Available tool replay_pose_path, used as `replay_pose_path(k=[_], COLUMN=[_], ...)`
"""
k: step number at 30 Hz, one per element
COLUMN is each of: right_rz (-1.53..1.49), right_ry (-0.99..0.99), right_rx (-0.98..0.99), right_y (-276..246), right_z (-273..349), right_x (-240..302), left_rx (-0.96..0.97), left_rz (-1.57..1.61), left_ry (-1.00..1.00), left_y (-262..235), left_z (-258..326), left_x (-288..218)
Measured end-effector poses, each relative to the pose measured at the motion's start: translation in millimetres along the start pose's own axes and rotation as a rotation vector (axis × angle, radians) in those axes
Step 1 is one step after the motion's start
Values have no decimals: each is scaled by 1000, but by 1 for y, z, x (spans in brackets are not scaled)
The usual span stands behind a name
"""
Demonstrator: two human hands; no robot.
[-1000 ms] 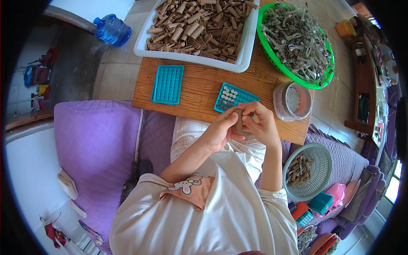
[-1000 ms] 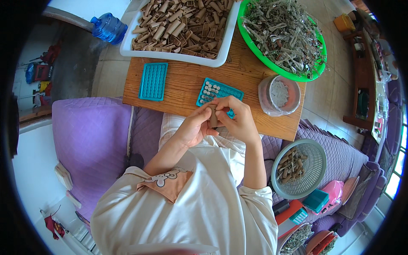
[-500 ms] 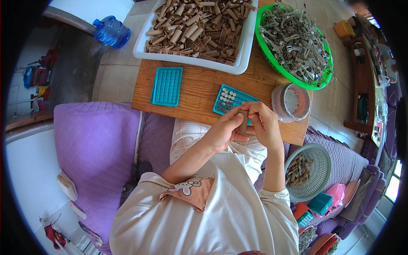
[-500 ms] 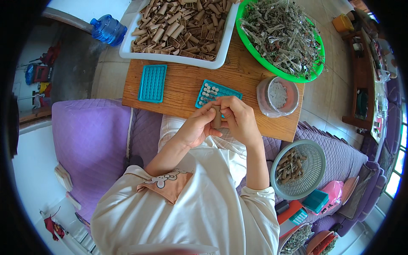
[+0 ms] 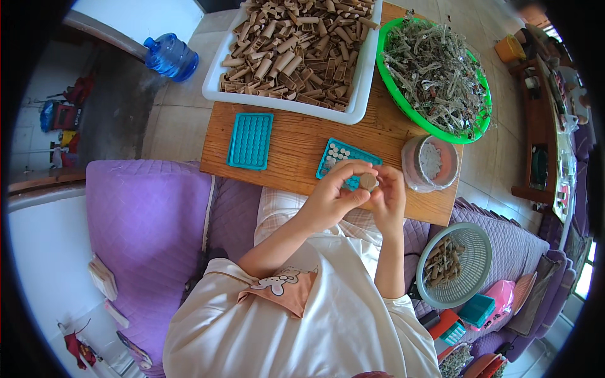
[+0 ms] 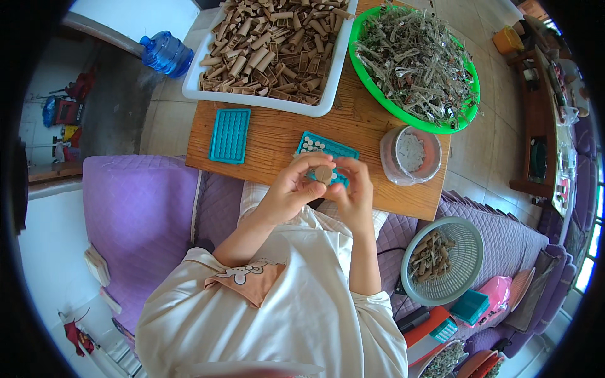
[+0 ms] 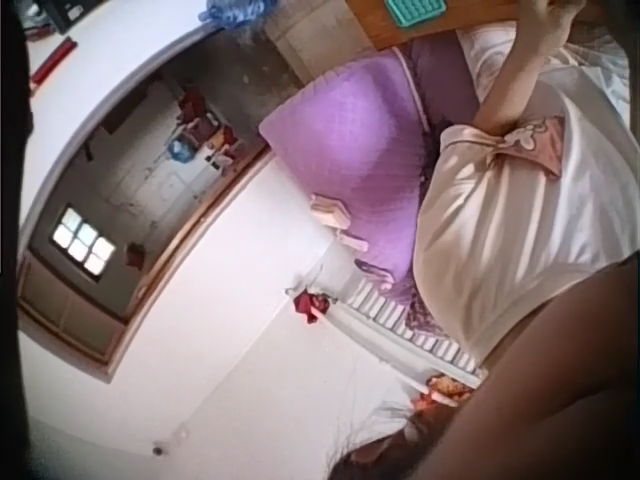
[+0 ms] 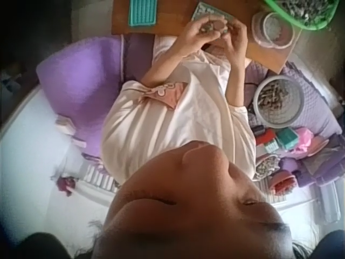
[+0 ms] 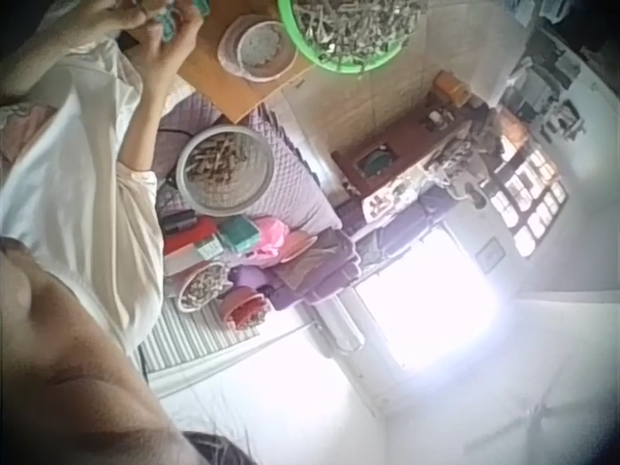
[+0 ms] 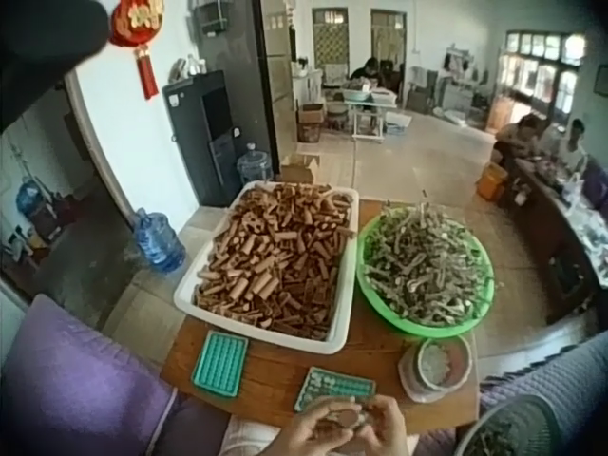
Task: The person assembles small components by hand, inserting metal pins into plastic tubes and arranging the assembled components in a grid tray.
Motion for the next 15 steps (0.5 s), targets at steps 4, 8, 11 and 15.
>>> replay_pose_path(k=[4, 8, 11, 15], right_rz=[290, 551, 639, 720], right_ry=[-47, -172, -155, -108], right_rx=[-67, -57, 87, 215], right_y=[8, 3, 0, -3], right_z=[15, 13, 7, 5], right_x=[6, 29, 52, 70], left_rx=[-59, -84, -61, 85], left_rz=[-53, -469, -919, -1133], left_ry=[64, 194, 552, 515], left_y=[6, 9, 9, 8], left_z=[4, 4, 4, 0], left_x=[-1, -23, -36, -49])
Point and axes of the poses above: each hand's wrist, its own z-axis away from the middle knuckle, its own y-axis out of the palm, x = y × z, the point moved 3 cm from there along -z, towards the middle knuckle, and after that the axes turned 6 degrees about -z, right-handed, at the moved point
